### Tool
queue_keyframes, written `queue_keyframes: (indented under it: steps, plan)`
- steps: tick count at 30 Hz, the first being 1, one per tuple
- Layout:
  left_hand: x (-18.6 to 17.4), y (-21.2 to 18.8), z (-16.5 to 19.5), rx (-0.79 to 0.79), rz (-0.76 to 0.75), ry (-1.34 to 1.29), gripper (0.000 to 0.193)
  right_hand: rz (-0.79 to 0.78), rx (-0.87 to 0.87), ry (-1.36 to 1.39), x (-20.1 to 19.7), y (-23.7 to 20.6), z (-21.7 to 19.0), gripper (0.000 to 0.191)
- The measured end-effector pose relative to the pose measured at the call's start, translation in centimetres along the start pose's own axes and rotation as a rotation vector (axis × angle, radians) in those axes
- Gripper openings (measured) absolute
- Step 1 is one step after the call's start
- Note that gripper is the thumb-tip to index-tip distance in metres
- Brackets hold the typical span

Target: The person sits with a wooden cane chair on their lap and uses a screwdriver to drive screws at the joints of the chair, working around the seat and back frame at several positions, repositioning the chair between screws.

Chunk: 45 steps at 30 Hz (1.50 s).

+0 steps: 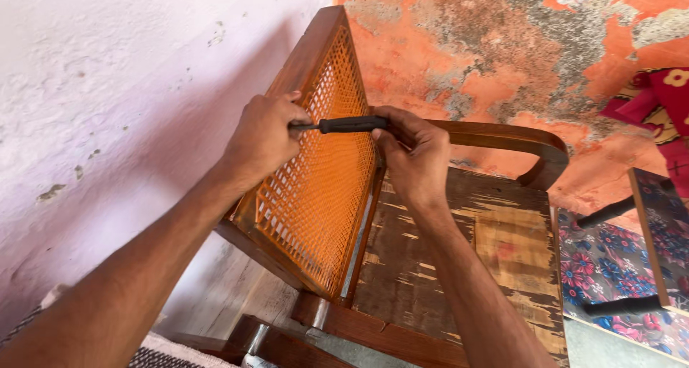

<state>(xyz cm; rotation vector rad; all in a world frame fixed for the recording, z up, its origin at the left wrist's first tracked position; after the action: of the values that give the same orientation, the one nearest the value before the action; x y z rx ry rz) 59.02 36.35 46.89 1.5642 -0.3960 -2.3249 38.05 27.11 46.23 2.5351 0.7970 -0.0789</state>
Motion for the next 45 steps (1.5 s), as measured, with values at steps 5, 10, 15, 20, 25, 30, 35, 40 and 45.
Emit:
queue_keyframes:
  steps: [5,10,15,20,25,30,35,40,45]
  plan:
    - [0.7,0.3,-0.3,-0.003,0.024,0.034,0.021,-0.005,-0.071,-0.15,-0.4,-0.3,-1.4,0.029]
    - [0.6,0.2,0.1,0.022,0.029,0.052,0.022,-0.045,-0.058,-0.269,-1.1,0.0,-1.6,0.031]
    - [0.3,0.3,0.8,-0.067,-0.02,0.07,0.015,-0.065,-0.01,-0.232,-1.3,0.5,-1.6,0.026]
    - [-0.3,0.3,2.0,0.001,0.022,0.124,0.014,-0.062,0.074,-0.248,-1.3,0.8,-0.9,0.023]
    - [-0.2,0.4,2.3,-0.018,0.008,0.112,0.018,0.025,-0.189,-0.187,-0.9,0.2,-1.4,0.029]
    - [-0.1,0.3,2.1,-0.037,-0.003,0.106,0.015,-0.02,-0.192,-0.121,-0.4,-0.4,-1.1,0.03]
    - [0.2,0.5,1.7,-0.031,-0.03,0.152,0.015,-0.109,-0.037,-0.196,-1.4,0.1,-0.4,0.031]
    - [0.3,0.7,2.3,-0.002,-0.011,0.183,0.021,-0.101,-0.222,-0.196,-1.8,1.0,-1.1,0.034]
    - [-0.4,1.0,3.2,0.008,0.064,0.185,0.023,-0.208,-0.359,-0.062,-1.9,1.9,-0.6,0.031]
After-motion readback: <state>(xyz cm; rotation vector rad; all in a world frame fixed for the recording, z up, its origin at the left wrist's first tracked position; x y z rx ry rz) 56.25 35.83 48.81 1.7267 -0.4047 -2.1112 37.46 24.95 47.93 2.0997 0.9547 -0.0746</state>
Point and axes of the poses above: each hand's wrist, its own y-axis towards the middle knuckle, its own x-axis out of the palm, z = x × y, the point moved 5 cm from there along y, towards the middle knuckle, and after that the axes turned 8 degrees about -z, right-handed, at the moved point
